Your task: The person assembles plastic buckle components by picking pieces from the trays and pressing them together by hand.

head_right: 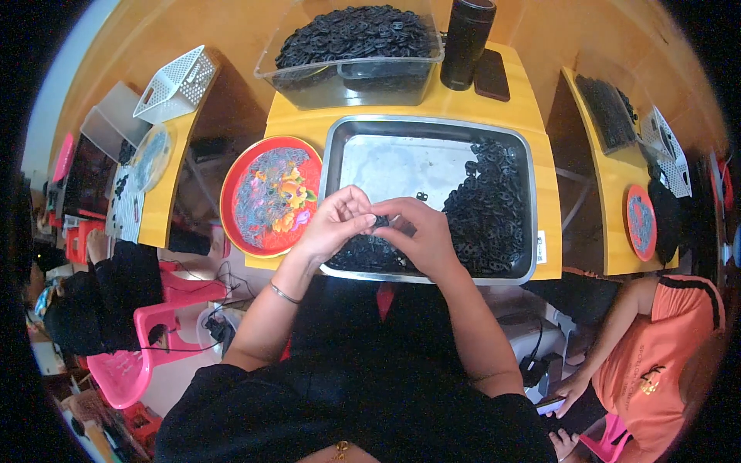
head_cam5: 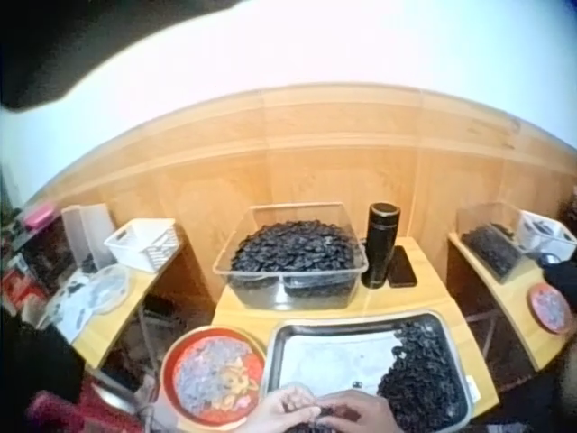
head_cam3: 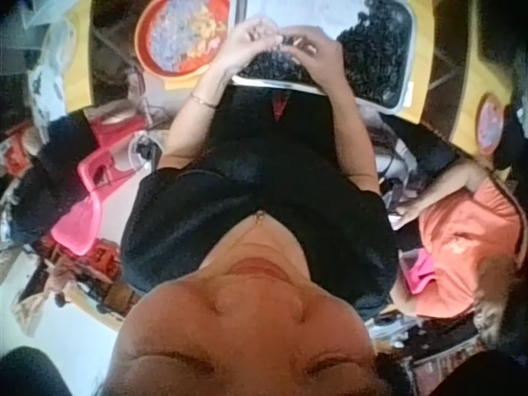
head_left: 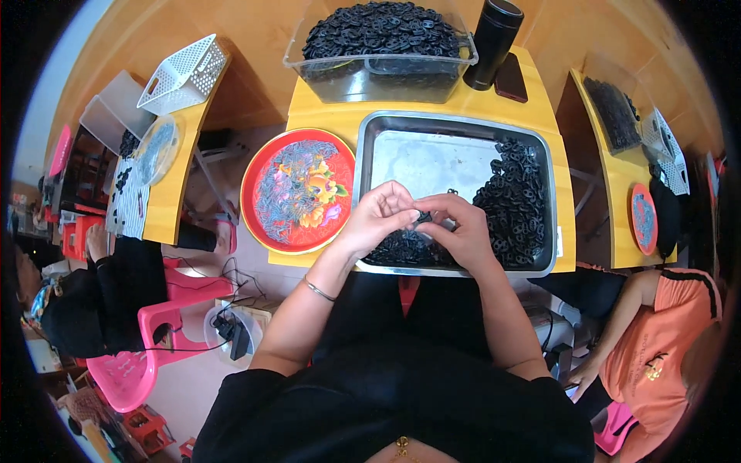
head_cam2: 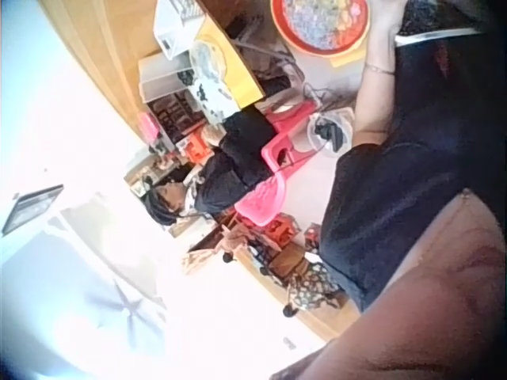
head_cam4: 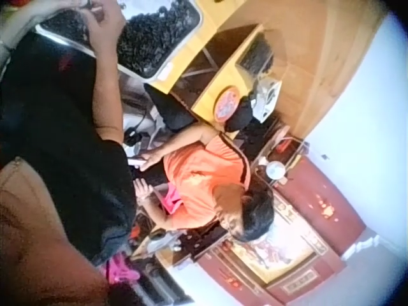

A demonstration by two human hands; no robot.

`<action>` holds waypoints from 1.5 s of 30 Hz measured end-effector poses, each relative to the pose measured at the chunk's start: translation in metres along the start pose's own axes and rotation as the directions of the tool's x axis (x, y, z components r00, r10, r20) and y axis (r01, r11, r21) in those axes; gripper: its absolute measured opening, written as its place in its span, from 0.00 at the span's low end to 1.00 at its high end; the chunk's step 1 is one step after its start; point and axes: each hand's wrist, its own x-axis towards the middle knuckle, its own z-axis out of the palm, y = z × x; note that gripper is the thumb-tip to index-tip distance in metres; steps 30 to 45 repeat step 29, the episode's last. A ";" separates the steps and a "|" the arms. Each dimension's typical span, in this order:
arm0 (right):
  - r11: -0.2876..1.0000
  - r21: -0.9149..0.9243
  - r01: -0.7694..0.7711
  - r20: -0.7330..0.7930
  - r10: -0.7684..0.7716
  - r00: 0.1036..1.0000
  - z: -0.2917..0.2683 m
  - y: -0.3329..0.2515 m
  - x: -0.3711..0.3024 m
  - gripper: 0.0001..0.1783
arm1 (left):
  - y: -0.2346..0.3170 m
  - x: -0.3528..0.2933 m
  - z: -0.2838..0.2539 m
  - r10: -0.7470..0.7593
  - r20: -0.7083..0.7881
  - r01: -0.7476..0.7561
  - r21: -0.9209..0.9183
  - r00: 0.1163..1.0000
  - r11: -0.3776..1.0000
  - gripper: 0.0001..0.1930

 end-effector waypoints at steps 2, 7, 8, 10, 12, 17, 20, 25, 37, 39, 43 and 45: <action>0.998 -0.042 0.043 0.023 -0.042 0.999 -0.003 0.001 -0.001 0.15 | 0.000 0.001 -0.001 -0.030 0.001 0.030 -0.064 1.000 0.997 0.09; 0.995 -0.084 0.054 0.050 -0.050 0.998 -0.004 0.009 -0.004 0.15 | 0.000 0.001 -0.005 -0.150 0.076 0.159 -0.114 0.986 0.981 0.14; 0.997 -0.065 0.031 0.044 -0.028 0.999 -0.004 0.011 -0.004 0.14 | 0.000 0.000 -0.005 -0.151 0.075 0.159 -0.115 0.986 0.980 0.14; 0.999 -0.044 0.006 0.040 -0.005 0.999 -0.004 0.013 -0.005 0.14 | 0.000 0.001 -0.006 -0.175 0.107 0.188 -0.119 0.979 0.975 0.14; 0.998 0.042 -0.050 0.048 0.048 0.998 -0.004 0.014 -0.006 0.13 | 0.000 0.001 -0.008 -0.193 0.117 0.208 -0.128 0.974 0.970 0.14; 0.995 0.071 -0.071 0.042 0.068 0.997 -0.004 0.019 -0.006 0.12 | 0.004 0.003 -0.004 -0.219 0.127 0.237 -0.149 0.967 0.960 0.14; 0.991 0.088 -0.102 0.026 0.100 0.995 -0.004 0.021 -0.005 0.12 | 0.002 0.005 -0.006 -0.210 0.147 0.228 -0.114 0.967 0.967 0.14; 0.984 0.105 -0.141 0.022 0.140 0.990 0.001 0.019 -0.002 0.17 | 0.005 0.006 -0.007 -0.175 0.078 0.186 -0.191 0.982 0.964 0.14; 0.977 0.210 -0.046 -0.047 0.057 0.997 0.002 0.017 0.004 0.24 | 0.030 0.026 -0.021 -0.082 -0.036 0.079 -0.056 0.996 0.995 0.15; 0.977 0.210 -0.046 -0.047 0.057 0.997 0.002 0.017 0.004 0.24 | 0.030 0.026 -0.021 -0.082 -0.036 0.079 -0.056 0.996 0.995 0.15; 0.977 0.210 -0.046 -0.047 0.057 0.997 0.002 0.017 0.004 0.24 | 0.030 0.026 -0.021 -0.082 -0.036 0.079 -0.056 0.996 0.995 0.15; 0.977 0.210 -0.046 -0.047 0.057 0.997 0.002 0.017 0.004 0.24 | 0.030 0.026 -0.021 -0.082 -0.036 0.079 -0.056 0.996 0.995 0.15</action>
